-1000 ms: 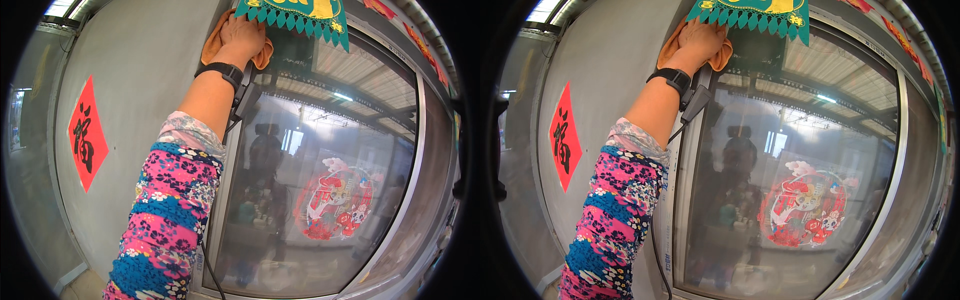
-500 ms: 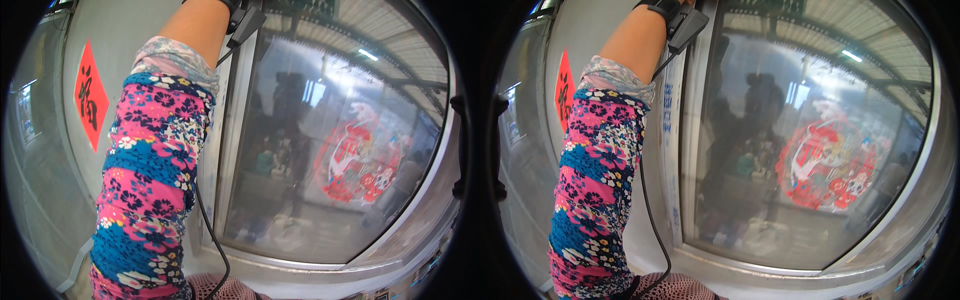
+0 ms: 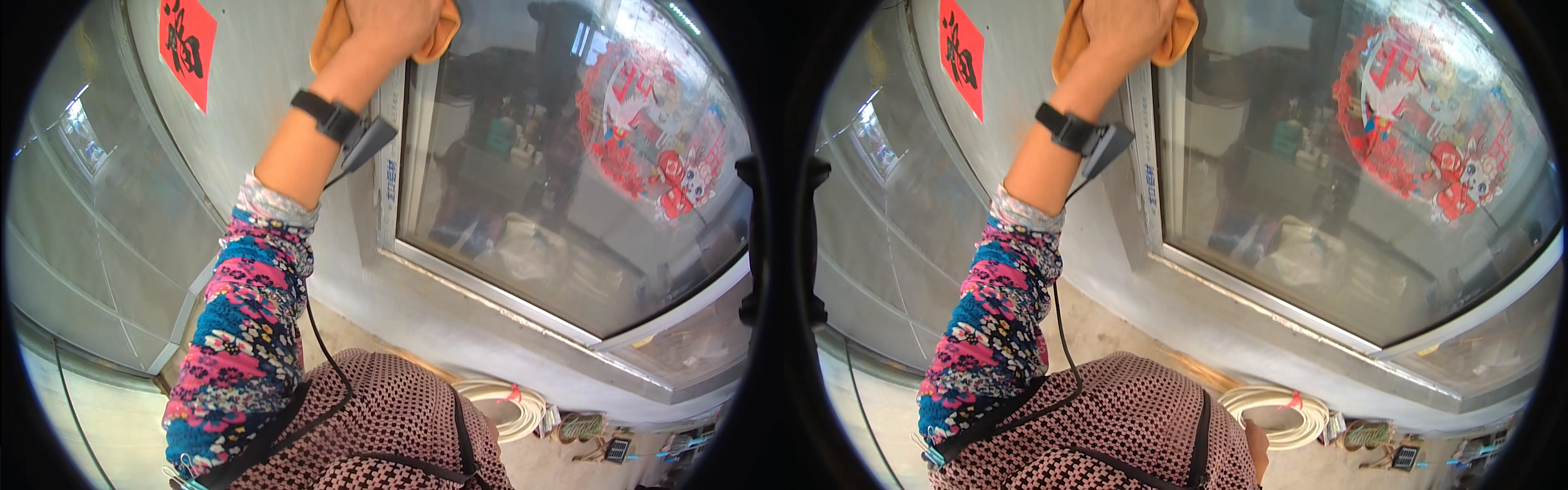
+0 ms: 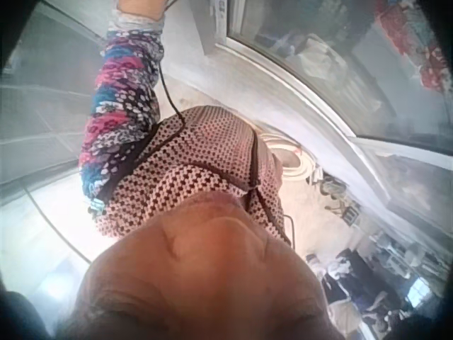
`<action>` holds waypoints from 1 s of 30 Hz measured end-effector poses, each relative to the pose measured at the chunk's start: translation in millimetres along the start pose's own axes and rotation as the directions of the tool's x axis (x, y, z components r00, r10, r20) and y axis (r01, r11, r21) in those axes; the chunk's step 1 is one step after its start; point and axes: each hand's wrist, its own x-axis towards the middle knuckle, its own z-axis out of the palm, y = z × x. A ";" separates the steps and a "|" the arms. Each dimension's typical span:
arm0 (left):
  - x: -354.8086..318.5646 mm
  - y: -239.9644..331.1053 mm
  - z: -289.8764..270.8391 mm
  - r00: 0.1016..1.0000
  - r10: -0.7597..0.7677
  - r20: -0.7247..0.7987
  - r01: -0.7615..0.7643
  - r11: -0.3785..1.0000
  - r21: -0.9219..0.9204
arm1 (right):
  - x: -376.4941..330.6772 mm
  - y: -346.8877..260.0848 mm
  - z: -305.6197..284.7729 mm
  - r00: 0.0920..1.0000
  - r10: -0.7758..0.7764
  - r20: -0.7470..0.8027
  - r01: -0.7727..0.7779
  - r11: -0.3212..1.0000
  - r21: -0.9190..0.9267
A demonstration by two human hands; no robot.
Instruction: The person wipes a large glass window and its frame with an orange cloth, then removes a mesh screen to wipe it separately. The person cleans the window frame, glass, and screen in sequence.
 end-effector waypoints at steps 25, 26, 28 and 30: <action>-451.8 82.6 -85.2 0.648 -0.174 0.742 0.424 0.891 -0.162 | -69.9 30.3 23.6 0.986 0.165 -0.033 -0.163 0.985 0.061; -451.0 85.1 -86.3 0.586 -0.160 0.794 0.400 0.910 -0.112 | -72.7 30.4 22.2 0.983 0.186 -0.007 -0.184 0.978 0.097; -443.9 89.6 -88.4 0.682 -0.101 0.724 0.365 0.905 -0.218 | -76.8 30.7 18.6 0.983 0.173 -0.065 -0.165 0.980 0.109; -428.8 93.9 -84.2 0.752 -0.077 0.655 0.349 0.889 -0.296 | -79.5 32.4 15.7 0.969 0.248 0.012 -0.248 0.965 0.088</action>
